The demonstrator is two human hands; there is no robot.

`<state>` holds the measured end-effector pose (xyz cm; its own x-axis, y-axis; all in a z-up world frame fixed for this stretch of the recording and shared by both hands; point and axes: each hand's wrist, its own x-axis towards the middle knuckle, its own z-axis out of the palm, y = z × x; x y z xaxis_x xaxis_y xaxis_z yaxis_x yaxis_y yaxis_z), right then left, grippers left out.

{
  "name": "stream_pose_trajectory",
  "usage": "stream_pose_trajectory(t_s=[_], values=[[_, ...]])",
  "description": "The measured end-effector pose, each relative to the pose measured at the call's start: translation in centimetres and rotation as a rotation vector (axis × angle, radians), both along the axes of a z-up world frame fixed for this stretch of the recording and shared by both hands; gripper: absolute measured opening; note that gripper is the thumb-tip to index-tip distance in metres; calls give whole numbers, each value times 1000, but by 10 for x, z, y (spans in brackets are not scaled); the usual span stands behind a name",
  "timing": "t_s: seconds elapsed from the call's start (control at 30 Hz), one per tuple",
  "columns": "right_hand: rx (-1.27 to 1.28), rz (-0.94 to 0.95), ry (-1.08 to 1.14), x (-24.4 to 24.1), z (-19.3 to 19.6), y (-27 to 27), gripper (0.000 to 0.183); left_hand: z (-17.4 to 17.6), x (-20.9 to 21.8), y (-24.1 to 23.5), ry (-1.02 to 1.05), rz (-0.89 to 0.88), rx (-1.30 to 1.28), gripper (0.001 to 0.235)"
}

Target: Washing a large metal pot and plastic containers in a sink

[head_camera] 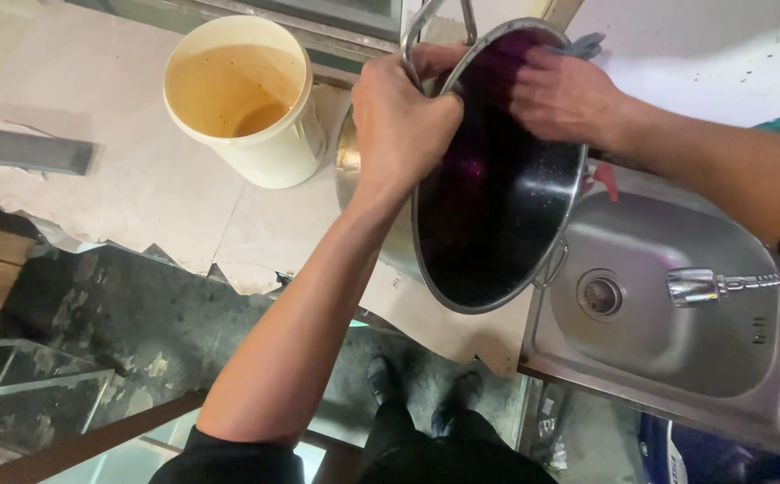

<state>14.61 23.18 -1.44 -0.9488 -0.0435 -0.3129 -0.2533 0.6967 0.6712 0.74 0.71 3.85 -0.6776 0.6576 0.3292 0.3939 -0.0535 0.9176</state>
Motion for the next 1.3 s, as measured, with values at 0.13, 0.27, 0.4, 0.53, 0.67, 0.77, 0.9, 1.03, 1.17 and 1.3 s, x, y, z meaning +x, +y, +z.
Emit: stream_pose_trajectory(t_s=[0.13, 0.27, 0.4, 0.53, 0.67, 0.77, 0.9, 1.03, 1.17, 1.3], values=[[53, -181, -71, 29, -28, -37, 44, 6, 0, -1, 41, 20, 6, 30], [-401, -558, 19, 59, -66, -102, 64, 4, 8, 0, 24, 42, 70, 32], [-1076, -916, -20, 50, -80, -172, 63, 3, 13, -5, -82, 63, -48, 36], [-1805, -1334, -64, 11, -66, -214, 60, 1, 14, -9, 20, 63, 130, 31], [-2765, -1253, 155, -8, -67, -222, 54, 0, 19, -23, -46, 55, 157, 27], [-2751, -966, 186, 4, -78, -226, 48, -5, 16, -26, -36, 73, 148, 28], [-1999, -807, 19, 40, -102, -168, 50, -18, -6, -24, -97, 39, 214, 23], [-642, -424, -253, 39, -92, -50, 41, -40, -20, -20, -340, 35, 193, 27], [-603, -146, 107, 2, -79, -5, 47, -67, -23, -20, -585, 58, 151, 31], [-443, 52, 187, 7, -95, -22, 35, -79, -22, -25, -627, 97, 170, 30]])
